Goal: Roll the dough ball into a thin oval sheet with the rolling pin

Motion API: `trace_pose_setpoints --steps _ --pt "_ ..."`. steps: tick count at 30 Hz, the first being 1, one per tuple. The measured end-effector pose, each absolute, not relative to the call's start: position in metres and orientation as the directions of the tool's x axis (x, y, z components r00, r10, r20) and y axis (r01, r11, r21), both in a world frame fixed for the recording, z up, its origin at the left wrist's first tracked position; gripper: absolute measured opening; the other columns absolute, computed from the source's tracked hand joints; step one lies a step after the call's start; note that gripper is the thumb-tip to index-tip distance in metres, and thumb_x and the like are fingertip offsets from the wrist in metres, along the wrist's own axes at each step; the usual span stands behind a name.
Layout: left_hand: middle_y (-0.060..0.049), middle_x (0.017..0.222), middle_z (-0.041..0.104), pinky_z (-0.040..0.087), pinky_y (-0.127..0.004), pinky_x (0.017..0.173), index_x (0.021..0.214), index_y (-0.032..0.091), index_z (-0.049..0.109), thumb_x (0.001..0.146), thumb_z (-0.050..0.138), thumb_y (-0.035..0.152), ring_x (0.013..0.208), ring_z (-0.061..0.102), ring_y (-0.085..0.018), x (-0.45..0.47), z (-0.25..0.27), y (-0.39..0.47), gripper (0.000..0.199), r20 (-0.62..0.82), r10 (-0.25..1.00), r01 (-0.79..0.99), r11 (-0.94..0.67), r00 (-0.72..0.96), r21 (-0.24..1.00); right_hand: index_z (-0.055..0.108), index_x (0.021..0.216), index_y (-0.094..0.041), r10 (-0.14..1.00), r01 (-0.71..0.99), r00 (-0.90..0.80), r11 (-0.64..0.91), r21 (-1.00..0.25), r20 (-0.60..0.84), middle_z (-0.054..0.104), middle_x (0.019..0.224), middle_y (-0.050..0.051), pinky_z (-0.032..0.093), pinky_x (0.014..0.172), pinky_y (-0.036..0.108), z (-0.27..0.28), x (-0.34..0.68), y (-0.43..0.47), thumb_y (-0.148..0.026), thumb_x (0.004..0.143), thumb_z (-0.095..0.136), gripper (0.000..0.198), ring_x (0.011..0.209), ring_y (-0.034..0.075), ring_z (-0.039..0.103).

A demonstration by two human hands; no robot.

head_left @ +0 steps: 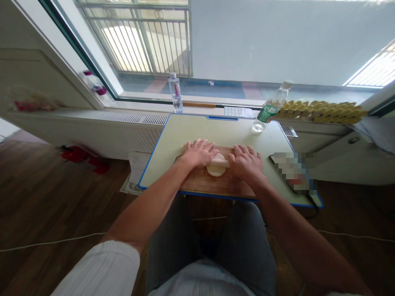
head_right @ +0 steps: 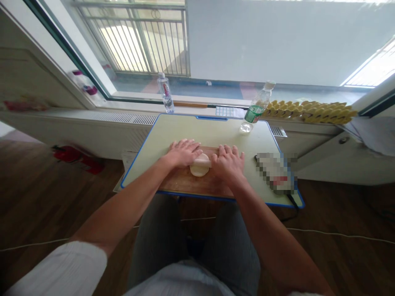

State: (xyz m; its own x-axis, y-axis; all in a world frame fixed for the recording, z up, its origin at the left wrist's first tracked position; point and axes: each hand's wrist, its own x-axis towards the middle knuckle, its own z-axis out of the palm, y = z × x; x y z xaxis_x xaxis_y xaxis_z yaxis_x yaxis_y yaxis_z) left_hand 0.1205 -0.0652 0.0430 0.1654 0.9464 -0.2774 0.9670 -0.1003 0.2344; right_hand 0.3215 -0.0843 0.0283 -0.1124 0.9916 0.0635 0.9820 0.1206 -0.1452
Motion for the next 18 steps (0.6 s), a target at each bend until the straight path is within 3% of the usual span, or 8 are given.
trace_pose_setpoints --steps 4,7,18 --pt "-0.007 0.180 0.037 0.016 -0.067 0.135 0.169 0.032 0.045 0.112 0.020 0.062 0.167 0.029 -0.034 0.120 0.036 -0.096 0.069 -0.117 0.970 0.962 -0.187 0.213 0.198 0.060 0.157 -0.015 0.983 0.981 -0.133 0.149 -0.122 0.130 0.056 0.166 0.013 0.032 0.126 0.066 0.025 0.322 -0.115 -0.043 0.111 0.027 0.063 0.155 0.038 0.042" --pt "-0.006 0.180 0.037 0.013 -0.066 0.136 0.169 0.030 0.046 0.113 0.020 0.061 0.167 0.029 -0.033 0.119 0.030 -0.117 0.069 -0.027 0.975 0.960 -0.214 0.222 0.180 0.062 0.155 -0.014 0.974 0.980 -0.131 0.155 -0.125 0.184 0.057 0.165 0.014 0.029 0.127 0.064 0.019 0.323 -0.134 -0.046 0.113 0.026 0.063 0.157 0.038 0.041" --pt "-0.005 0.178 0.040 0.018 -0.059 0.138 0.172 0.029 0.040 0.112 0.029 0.061 0.167 0.031 -0.030 0.123 0.025 -0.162 0.068 0.088 0.976 0.957 -0.213 0.199 0.199 0.052 0.163 -0.013 0.945 0.950 -0.169 0.232 -0.210 0.281 0.053 0.167 0.021 0.033 0.125 0.063 0.000 0.333 -0.176 -0.048 0.113 0.031 0.065 0.156 0.039 0.043"
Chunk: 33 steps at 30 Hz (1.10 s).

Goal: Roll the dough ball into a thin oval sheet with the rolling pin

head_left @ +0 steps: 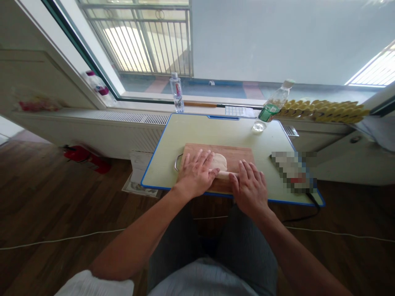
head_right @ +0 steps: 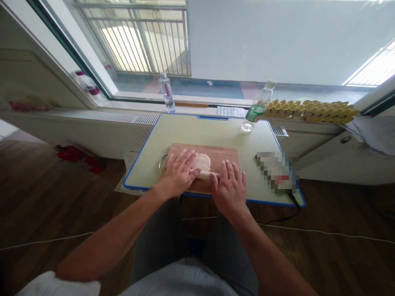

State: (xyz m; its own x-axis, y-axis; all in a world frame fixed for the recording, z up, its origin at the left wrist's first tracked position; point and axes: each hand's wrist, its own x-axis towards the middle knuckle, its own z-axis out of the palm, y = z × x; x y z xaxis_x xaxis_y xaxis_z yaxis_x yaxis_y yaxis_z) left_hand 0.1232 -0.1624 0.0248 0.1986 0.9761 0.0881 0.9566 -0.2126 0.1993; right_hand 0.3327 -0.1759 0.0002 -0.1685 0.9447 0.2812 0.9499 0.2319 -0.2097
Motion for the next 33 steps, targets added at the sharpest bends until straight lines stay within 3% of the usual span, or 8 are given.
trace_pose_setpoints --steps 4,7,11,15,19,22,28,33 --pt "-0.004 0.179 0.039 0.019 -0.058 0.137 0.171 0.030 0.041 0.112 0.031 0.060 0.167 0.030 -0.030 0.123 0.025 -0.166 0.067 0.090 0.976 0.958 -0.213 0.199 0.191 0.051 0.162 -0.013 0.944 0.944 -0.171 0.239 -0.229 0.282 0.051 0.168 0.019 0.031 0.127 0.064 0.000 0.334 -0.185 -0.051 0.111 0.036 0.065 0.157 0.039 0.041" --pt "-0.006 0.178 0.041 0.022 -0.060 0.136 0.169 0.028 0.045 0.112 0.033 0.059 0.166 0.032 -0.032 0.122 0.028 -0.160 0.066 0.033 0.979 0.955 -0.202 0.200 0.219 0.063 0.152 -0.020 0.944 0.929 -0.214 0.276 -0.245 0.252 0.057 0.164 0.014 0.031 0.126 0.064 0.005 0.337 -0.182 -0.048 0.106 0.049 0.055 0.155 0.038 0.043" --pt "-0.010 0.171 0.051 0.030 -0.058 0.132 0.160 0.026 0.055 0.107 0.044 0.054 0.158 0.044 -0.033 0.124 0.039 -0.130 0.061 -0.073 0.978 0.952 -0.170 0.195 0.256 0.075 0.127 -0.029 0.934 0.898 -0.276 0.335 -0.285 0.228 0.065 0.156 0.006 0.032 0.125 0.065 0.011 0.342 -0.173 -0.035 0.100 0.057 0.034 0.152 0.036 0.046" --pt "-0.009 0.158 0.064 0.041 -0.049 0.125 0.146 0.029 0.067 0.096 0.059 0.045 0.149 0.055 -0.032 0.130 0.053 -0.088 0.053 -0.204 0.963 0.937 -0.097 0.173 0.336 0.076 0.123 -0.030 0.920 0.883 -0.287 0.362 -0.300 0.267 0.071 0.149 0.007 0.029 0.125 0.066 0.013 0.345 -0.165 -0.034 0.101 0.058 0.029 0.147 0.034 0.050" --pt "-0.005 0.124 0.082 0.059 -0.034 0.096 0.122 0.027 0.077 0.083 0.072 0.037 0.112 0.077 -0.027 0.130 0.058 -0.062 0.041 -0.331 0.929 0.904 -0.009 0.166 0.428 0.076 0.121 -0.030 0.918 0.874 -0.287 0.368 -0.317 0.273 0.072 0.147 0.008 0.030 0.124 0.064 0.015 0.345 -0.163 -0.035 0.101 0.060 0.027 0.146 0.034 0.051" --pt "-0.003 0.109 0.085 0.060 -0.028 0.080 0.108 0.025 0.079 0.081 0.074 0.032 0.096 0.078 -0.023 0.125 0.057 -0.059 0.029 -0.356 0.919 0.879 0.024 0.168 0.476 0.076 0.122 -0.029 0.919 0.865 -0.298 0.375 -0.333 0.260 0.072 0.146 0.008 0.032 0.123 0.062 0.016 0.347 -0.162 -0.034 0.101 0.058 0.028 0.145 0.033 0.052" --pt "0.001 0.107 0.085 0.059 -0.027 0.087 0.103 0.030 0.080 0.082 0.077 0.035 0.102 0.077 -0.022 0.122 0.058 -0.062 0.022 -0.298 0.942 0.857 0.022 0.155 0.515 0.078 0.118 -0.029 0.914 0.866 -0.291 0.377 -0.327 0.284 0.075 0.140 0.007 0.037 0.118 0.054 0.017 0.348 -0.154 -0.036 0.100 0.060 0.026 0.139 0.032 0.056" --pt "-0.001 0.111 0.085 0.058 -0.029 0.089 0.104 0.027 0.081 0.086 0.074 0.030 0.104 0.076 -0.022 0.127 0.060 -0.060 0.019 -0.278 0.947 0.861 0.004 0.159 0.508 0.078 0.118 -0.028 0.915 0.871 -0.280 0.369 -0.324 0.290 0.077 0.136 0.006 0.039 0.116 0.050 0.016 0.346 -0.147 -0.035 0.099 0.064 0.025 0.136 0.031 0.059"
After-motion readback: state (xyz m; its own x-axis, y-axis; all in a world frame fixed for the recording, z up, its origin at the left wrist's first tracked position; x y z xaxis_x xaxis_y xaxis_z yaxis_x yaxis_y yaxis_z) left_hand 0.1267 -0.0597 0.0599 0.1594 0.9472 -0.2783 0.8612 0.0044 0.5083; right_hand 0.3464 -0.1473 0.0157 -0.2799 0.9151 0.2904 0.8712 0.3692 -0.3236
